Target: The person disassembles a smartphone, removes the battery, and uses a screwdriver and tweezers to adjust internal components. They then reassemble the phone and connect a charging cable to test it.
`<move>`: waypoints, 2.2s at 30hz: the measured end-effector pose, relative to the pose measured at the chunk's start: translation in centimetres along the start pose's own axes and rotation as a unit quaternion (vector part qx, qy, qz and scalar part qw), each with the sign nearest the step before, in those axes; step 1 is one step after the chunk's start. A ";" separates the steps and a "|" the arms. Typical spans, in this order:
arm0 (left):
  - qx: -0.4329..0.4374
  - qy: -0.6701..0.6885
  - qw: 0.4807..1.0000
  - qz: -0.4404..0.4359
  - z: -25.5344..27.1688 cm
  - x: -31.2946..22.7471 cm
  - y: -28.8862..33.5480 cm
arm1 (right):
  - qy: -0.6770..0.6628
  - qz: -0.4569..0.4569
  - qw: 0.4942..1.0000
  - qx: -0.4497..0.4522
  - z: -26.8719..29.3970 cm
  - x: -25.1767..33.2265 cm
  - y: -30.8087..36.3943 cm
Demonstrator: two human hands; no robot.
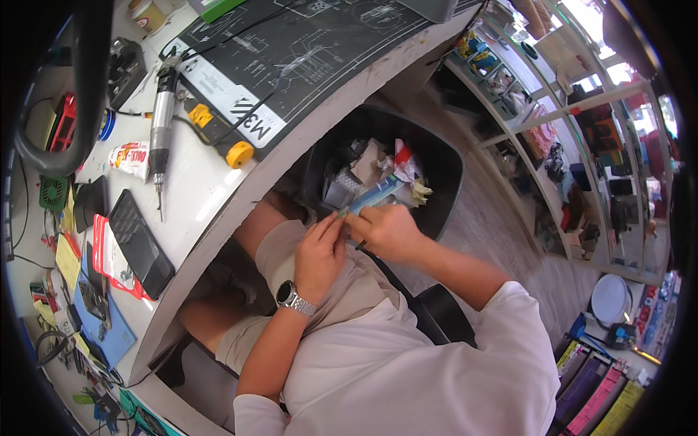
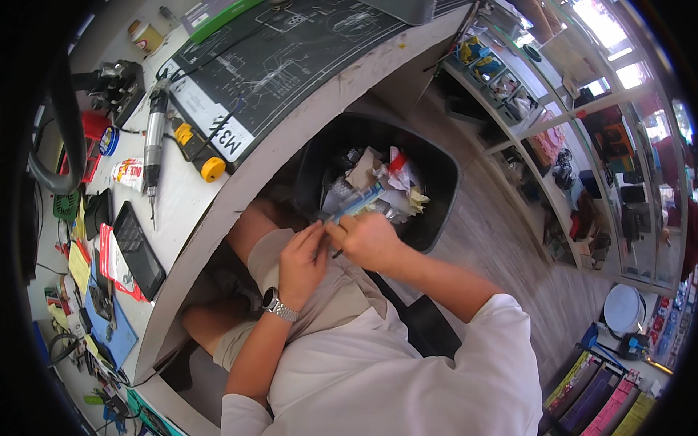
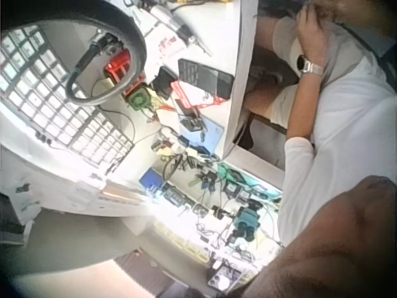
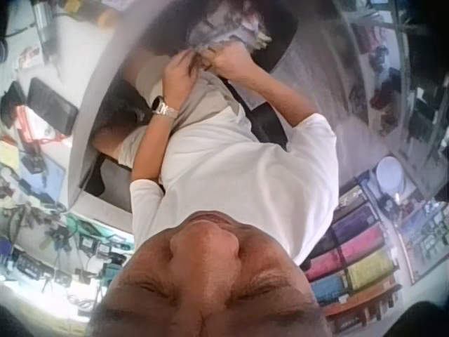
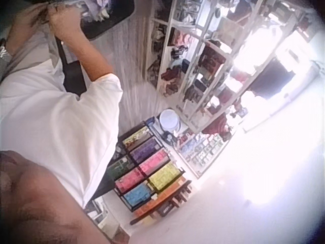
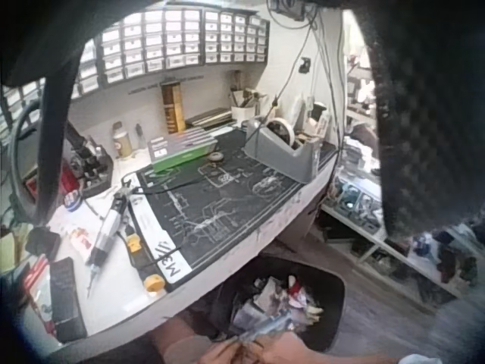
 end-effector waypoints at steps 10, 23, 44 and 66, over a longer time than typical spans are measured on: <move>-0.058 0.273 0.919 0.279 -2.1 8.5 2.7 | -0.237 -0.292 0.926 0.015 -3.0 -5.5 5.8; -0.058 0.486 0.795 0.358 -1.8 9.9 3.1 | -0.022 -0.412 0.804 0.429 -5.7 -12.8 9.5; -0.066 0.623 0.692 0.360 2.4 5.8 8.5 | -0.496 -0.312 0.770 0.251 0.0 -3.6 6.9; -0.075 0.582 0.741 0.327 3.2 4.2 9.8 | -0.528 -0.299 0.746 0.274 0.1 1.7 5.1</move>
Point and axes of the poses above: each hand's wrist, its own y-axis away from the middle knuckle, its own z-axis out of the back of the hand, x = y × z, the point moved 5 cm from there along -y, towards the middle knuckle, and after that the axes turned 5 degrees about x, right-handed, at the moved point
